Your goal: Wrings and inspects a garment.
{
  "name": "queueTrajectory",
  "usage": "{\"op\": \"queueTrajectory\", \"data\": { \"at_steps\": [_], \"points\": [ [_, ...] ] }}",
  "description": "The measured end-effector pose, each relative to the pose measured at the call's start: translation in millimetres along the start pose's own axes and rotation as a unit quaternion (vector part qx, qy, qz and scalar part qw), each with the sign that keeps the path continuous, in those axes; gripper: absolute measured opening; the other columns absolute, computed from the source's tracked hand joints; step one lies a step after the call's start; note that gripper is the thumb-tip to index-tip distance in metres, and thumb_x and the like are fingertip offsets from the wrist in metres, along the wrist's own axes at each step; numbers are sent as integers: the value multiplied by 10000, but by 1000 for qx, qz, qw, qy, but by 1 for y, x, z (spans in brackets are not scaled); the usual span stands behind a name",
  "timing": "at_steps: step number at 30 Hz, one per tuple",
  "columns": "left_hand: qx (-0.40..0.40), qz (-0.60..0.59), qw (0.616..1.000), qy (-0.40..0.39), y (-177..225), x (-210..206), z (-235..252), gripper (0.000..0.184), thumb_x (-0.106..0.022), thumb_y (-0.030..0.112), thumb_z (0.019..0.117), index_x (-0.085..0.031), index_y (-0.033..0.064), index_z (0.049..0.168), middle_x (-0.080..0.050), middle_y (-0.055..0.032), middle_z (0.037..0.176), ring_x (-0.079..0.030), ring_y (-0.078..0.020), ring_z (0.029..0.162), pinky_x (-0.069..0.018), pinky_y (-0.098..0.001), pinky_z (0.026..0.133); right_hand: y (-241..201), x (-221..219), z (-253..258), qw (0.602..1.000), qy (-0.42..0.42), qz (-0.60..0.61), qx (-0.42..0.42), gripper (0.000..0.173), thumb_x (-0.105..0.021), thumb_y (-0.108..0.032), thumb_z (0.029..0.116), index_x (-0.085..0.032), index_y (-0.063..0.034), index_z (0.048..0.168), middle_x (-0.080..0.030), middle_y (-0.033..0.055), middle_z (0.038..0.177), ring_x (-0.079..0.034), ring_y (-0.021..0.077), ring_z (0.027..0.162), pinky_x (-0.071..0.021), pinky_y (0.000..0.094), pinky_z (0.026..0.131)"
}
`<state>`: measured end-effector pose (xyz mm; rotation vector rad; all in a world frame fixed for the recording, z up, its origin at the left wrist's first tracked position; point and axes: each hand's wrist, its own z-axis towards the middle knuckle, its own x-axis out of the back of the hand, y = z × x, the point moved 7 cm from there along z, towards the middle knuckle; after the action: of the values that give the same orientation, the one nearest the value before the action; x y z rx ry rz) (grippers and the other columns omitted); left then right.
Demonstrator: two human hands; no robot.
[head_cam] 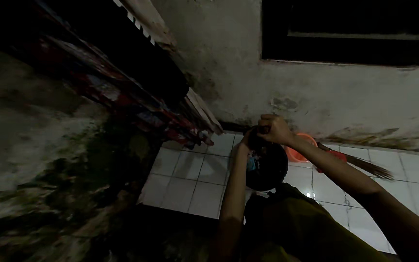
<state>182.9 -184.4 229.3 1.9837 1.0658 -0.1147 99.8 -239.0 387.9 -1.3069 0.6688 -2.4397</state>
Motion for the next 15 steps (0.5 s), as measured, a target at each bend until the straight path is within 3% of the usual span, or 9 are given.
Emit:
{"op": "queueTrajectory", "data": {
  "at_steps": [3,4,6,9,12,13,15],
  "points": [
    [35,-38,998,-41,-38,32,19,739,-278,724,1001,-587,94,1235,-663,-149,1030,-666,-299,914,-577,-529,768,4,8,11,989,12,-20,-147,257,-738,-213,893,-681,33,847,-614,168,835,-633,322,736,-516,499,625],
    [47,-60,996,-40,-50,38,17,889,-217,791,963,-519,49,1350,-634,-228,1159,-648,-378,1012,-554,-599,830,4,11,14,979,9,-24,-202,297,-724,-265,926,-682,25,882,-616,172,858,-634,328,768,-515,505,651],
    [71,-73,995,9,-71,47,10,1026,-122,835,928,-371,19,1499,-547,-318,1332,-609,-460,1117,-521,-638,888,8,12,19,958,-10,-32,-283,386,-690,-377,972,-684,8,962,-633,189,927,-649,349,847,-525,523,717],
    [61,-63,994,70,-83,42,-14,938,-73,767,978,-201,77,1601,-425,-332,1470,-543,-484,1220,-484,-650,926,14,6,20,947,-32,-47,-315,454,-671,-441,978,-678,13,1001,-646,218,972,-658,380,900,-528,545,761],
    [-9,-4,999,40,-75,22,-32,701,-145,581,1083,-147,141,1630,-287,-241,1619,-436,-426,1393,-460,-620,998,15,-7,16,941,-85,-57,-322,497,-718,-455,943,-668,20,1078,-640,241,1043,-661,400,935,-529,563,784],
    [-33,31,998,36,-71,17,-33,605,-226,465,1120,-180,124,1618,-311,-237,1601,-453,-409,1376,-480,-594,993,16,-12,15,939,-104,-56,-322,533,-742,-471,921,-660,23,1104,-632,249,1068,-658,408,951,-532,572,789],
    [-77,109,989,63,-61,17,-28,526,-443,263,1109,-284,59,1567,-472,-255,1476,-599,-361,1225,-559,-501,921,21,-19,13,933,-144,-60,-326,587,-798,-473,869,-646,18,1152,-617,257,1119,-648,419,999,-536,578,814]
  ]
}}
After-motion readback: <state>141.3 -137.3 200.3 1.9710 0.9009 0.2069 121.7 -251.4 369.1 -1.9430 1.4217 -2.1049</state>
